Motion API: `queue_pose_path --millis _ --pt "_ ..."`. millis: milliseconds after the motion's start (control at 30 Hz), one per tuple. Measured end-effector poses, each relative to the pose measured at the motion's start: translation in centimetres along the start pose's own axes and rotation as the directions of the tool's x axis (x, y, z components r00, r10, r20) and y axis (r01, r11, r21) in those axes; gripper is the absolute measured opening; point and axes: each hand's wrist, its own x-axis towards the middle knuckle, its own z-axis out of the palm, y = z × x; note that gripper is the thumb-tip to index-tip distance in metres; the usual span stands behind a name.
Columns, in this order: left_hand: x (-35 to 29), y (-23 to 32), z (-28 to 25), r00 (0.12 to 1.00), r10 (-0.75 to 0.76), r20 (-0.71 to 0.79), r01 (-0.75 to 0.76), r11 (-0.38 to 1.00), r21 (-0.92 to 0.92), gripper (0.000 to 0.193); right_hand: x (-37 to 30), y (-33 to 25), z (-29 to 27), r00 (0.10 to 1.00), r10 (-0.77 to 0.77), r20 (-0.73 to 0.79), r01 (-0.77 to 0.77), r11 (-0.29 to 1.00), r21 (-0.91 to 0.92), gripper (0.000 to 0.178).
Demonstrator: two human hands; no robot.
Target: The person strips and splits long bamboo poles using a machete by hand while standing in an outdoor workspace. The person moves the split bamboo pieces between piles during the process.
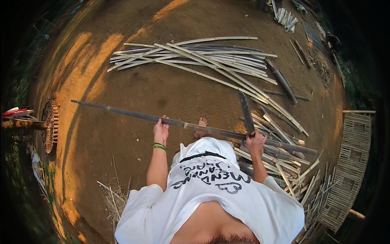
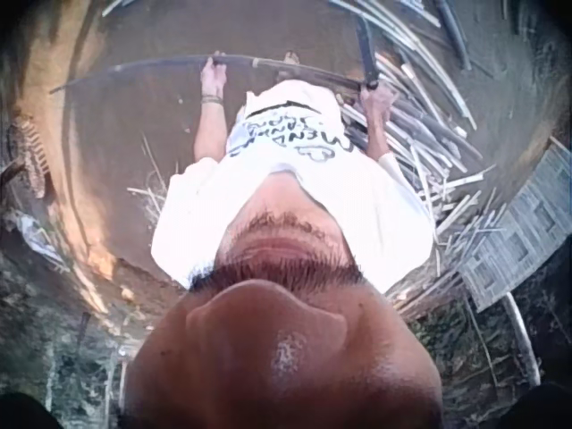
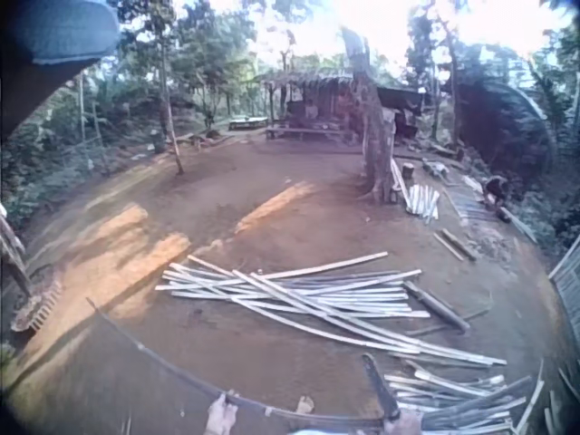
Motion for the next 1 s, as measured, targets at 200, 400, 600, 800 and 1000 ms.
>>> queue_pose_path --millis 200,400,600,800,1000 --pt "10.6 3.5 11.2 0.995 0.094 0.023 -0.096 0.983 0.16 0.02 16.1 -6.0 4.0 0.997 -0.038 -0.067 0.043 0.996 0.076 0.032" --pt "24.1 5.0 20.0 0.993 0.12 -0.018 -0.117 0.985 0.128 0.02 29.3 -13.2 2.8 0.976 -0.031 -0.216 0.067 0.984 0.163 0.031" --pt "39.2 4.1 25.9 0.993 0.063 -0.102 -0.052 0.993 0.109 0.021 37.1 -16.6 3.6 0.953 0.229 -0.199 -0.165 0.942 0.293 0.028" --pt "54.2 4.9 32.1 0.983 0.034 -0.183 -0.025 0.998 0.053 0.029 44.1 -20.7 7.5 0.894 0.447 -0.034 -0.437 0.885 0.159 0.029" --pt "67.2 5.1 36.2 0.976 -0.002 -0.22 0.035 0.989 0.147 0.03 49.9 -25.2 10.1 0.767 0.592 0.246 -0.627 0.773 0.093 0.032"
